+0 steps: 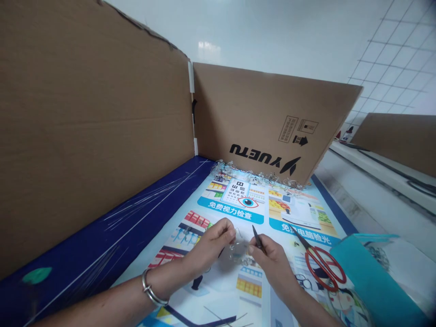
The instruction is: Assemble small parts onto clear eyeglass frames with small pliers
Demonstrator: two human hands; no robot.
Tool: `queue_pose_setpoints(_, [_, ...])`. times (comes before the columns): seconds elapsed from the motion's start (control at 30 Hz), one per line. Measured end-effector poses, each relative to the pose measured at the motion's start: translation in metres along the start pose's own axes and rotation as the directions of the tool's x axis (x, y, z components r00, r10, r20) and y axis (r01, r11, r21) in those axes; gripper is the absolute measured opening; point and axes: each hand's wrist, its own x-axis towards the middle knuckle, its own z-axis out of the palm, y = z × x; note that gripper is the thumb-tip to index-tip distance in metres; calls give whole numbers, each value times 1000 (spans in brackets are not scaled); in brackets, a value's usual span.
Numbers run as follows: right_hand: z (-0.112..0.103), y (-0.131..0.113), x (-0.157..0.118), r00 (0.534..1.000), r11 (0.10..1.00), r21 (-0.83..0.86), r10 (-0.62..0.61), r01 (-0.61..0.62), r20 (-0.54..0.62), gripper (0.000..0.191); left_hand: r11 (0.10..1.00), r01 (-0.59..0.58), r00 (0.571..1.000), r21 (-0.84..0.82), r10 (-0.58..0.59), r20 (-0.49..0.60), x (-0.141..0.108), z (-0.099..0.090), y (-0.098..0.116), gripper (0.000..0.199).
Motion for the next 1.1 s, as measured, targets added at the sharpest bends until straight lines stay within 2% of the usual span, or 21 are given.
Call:
queue_pose_setpoints(0.23, [2, -6, -2, 996, 996, 56, 68, -65, -63, 11, 999, -17, 1000, -29, 17, -12, -1, 2, -2, 23])
queue_pose_setpoints(1.1, [3, -6, -4, 997, 992, 115, 61, -56, -41, 11, 999, 6, 1000, 33, -6, -16, 0, 3, -9, 24])
